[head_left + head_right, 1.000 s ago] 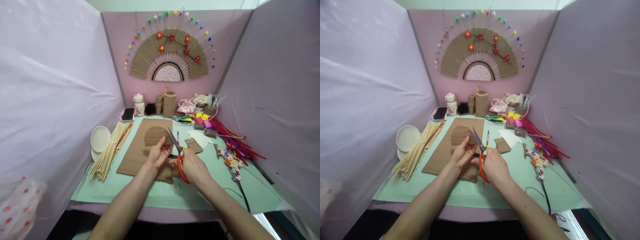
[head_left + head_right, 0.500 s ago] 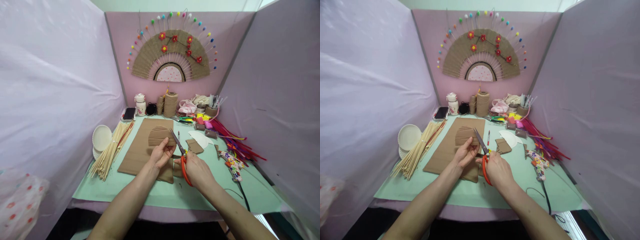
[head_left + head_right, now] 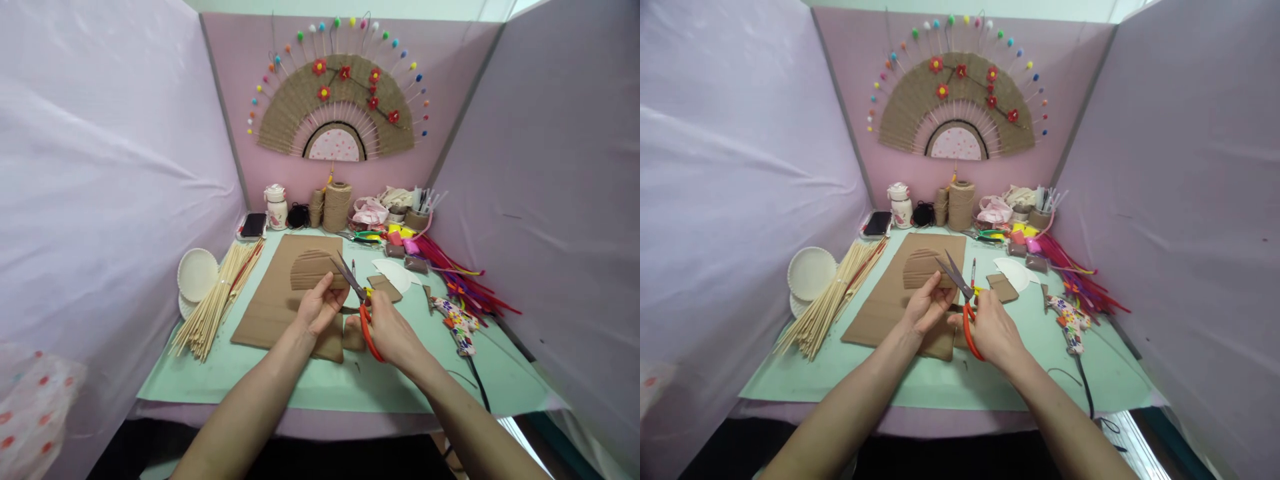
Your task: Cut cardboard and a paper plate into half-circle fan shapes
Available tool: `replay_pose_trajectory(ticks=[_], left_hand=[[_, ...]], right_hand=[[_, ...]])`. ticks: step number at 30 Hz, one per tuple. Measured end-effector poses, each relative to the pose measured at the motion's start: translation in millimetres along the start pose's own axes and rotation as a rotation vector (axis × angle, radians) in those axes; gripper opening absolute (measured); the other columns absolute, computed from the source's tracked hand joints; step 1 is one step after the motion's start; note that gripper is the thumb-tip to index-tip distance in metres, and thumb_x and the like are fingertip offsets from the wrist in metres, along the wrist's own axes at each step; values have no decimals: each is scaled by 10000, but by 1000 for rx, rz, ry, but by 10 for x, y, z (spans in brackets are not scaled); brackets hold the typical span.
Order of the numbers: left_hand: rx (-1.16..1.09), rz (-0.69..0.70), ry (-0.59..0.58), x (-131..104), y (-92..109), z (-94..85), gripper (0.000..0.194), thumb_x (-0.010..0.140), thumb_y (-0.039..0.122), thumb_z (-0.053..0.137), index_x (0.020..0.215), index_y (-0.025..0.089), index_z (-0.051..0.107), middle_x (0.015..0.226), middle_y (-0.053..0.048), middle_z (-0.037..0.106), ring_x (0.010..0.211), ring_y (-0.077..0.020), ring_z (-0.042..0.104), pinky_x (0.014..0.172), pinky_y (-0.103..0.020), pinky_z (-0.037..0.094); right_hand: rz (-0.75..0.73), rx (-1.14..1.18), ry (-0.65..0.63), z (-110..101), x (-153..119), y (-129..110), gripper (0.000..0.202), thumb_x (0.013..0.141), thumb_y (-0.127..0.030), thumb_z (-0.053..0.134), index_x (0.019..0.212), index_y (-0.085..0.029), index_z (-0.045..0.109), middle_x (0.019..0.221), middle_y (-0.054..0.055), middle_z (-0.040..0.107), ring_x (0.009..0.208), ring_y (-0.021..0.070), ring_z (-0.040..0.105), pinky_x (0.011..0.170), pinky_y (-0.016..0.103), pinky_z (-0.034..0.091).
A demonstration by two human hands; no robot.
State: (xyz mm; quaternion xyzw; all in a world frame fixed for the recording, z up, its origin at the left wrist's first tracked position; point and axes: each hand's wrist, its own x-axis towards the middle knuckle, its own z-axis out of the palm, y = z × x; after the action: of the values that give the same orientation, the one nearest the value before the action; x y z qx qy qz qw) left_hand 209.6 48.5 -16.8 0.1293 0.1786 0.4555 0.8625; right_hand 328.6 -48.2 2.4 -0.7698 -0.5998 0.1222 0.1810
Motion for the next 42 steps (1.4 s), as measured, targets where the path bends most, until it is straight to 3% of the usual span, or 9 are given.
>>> replay_pose_trajectory(ticks=[15,21,25,29,35,42], left_hand=[[22,-53,33,-28,-87,-8,84,848,61,612,887,106,671,801,-51,729,725,-122,686,727,-237,572],[17,-75,42,-32,-77,0,115,879,53,559,897,99,664,770,-49,724,683,-120,683,668,-233,581],[6,-54,54,-2,-54,14,96,870,59,577,889,95,663,783,-67,728,688,-136,691,675,-248,588],[-33,12,92,25,-24,35,105,879,59,567,851,116,651,785,-47,728,697,-123,694,679,-235,588],[-54,73,109,6,7,56,109,878,69,575,822,125,649,761,-42,727,674,-124,690,671,-245,591],[-60,118,105,-10,29,63,91,867,73,594,818,115,657,765,-51,732,684,-130,693,680,-250,590]], right_hand=[[63,-255,-52,-70,-102,-54,499,914,-603,429,1030,-122,489,958,187,633,916,344,667,651,343,414],[67,-261,-57,-112,-118,-75,420,942,-550,409,969,-141,501,907,180,659,836,325,679,646,341,406],[-26,65,-103,-41,-47,33,410,944,-570,360,791,-203,462,759,87,640,712,240,632,610,309,400],[-78,472,-112,125,22,134,458,934,-620,251,722,-233,373,549,-26,469,526,157,478,508,270,358],[-142,585,-77,234,19,103,489,870,-700,329,767,-224,374,648,-33,414,570,132,381,512,272,347],[-124,692,-202,317,-39,98,537,868,-736,296,834,-213,414,588,-49,401,524,128,361,468,269,308]])
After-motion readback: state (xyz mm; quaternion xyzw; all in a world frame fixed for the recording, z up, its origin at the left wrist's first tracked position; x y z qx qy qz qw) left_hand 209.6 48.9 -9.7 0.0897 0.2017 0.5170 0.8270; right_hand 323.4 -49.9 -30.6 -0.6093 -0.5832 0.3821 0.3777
